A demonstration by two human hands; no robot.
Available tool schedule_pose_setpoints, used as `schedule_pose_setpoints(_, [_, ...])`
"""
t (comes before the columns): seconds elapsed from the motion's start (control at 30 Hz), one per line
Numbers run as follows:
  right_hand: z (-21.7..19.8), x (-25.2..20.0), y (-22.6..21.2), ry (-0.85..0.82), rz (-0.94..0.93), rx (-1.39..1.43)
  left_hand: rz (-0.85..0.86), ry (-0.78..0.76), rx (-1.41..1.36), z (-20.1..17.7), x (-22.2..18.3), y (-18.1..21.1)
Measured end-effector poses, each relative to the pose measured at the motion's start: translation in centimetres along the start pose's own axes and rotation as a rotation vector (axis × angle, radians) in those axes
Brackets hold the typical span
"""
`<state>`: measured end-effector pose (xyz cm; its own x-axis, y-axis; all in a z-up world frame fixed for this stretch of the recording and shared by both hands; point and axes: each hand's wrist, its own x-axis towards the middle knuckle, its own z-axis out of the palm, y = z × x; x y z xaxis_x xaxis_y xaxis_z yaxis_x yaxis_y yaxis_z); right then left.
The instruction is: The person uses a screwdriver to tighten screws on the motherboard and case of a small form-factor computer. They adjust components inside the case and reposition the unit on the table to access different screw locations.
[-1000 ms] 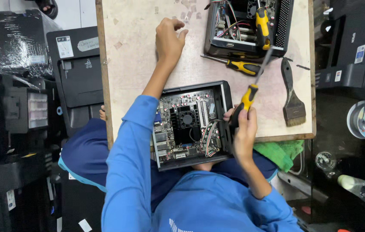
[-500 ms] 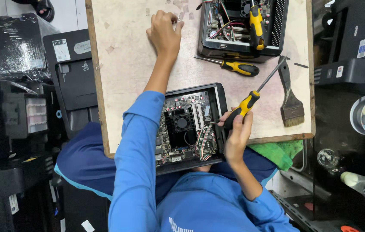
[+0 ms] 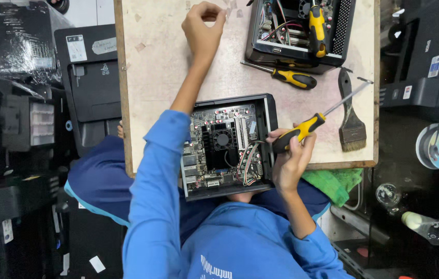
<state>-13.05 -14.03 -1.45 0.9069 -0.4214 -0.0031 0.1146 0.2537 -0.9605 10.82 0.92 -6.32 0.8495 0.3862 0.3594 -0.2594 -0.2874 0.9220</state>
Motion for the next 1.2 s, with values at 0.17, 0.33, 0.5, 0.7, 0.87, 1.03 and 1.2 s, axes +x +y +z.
schedule_pose_setpoints(0.17, [0.8,0.0,-0.7,-0.22,-0.103,0.129,-0.358,-0.241,-0.487,-9.1,-3.9,5.9])
schedule_pose_setpoints(0.33, [1.5,2.2,0.7,-0.403,-0.287,-0.374,-0.522,-0.258,-0.606,-13.8,-8.4,4.1])
schedule_pose_setpoints(0.5, [9.1,4.2,-2.5,-0.72,-0.67,-0.595,-0.474,-0.383,-0.65,-14.3,-10.0,5.3])
schedule_pose_setpoints(0.7, [11.7,4.3,-0.7,-0.764,-0.754,-0.465,-0.609,-0.338,-0.907,-14.6,-10.5,7.0])
schedule_pose_setpoints(0.87, [12.1,4.0,0.1,-0.731,-0.817,-0.446,-0.618,-0.315,-0.919,-14.6,-11.1,5.3])
schedule_pose_setpoints(1.03, [12.8,4.1,0.2,-0.702,-0.96,-0.475,-0.625,-0.293,-0.943,-14.5,-11.1,5.2])
schedule_pose_setpoints(1.2, [12.7,4.4,0.4,-0.727,-0.948,-0.463,-0.585,-0.28,-0.857,-14.8,-11.3,5.5])
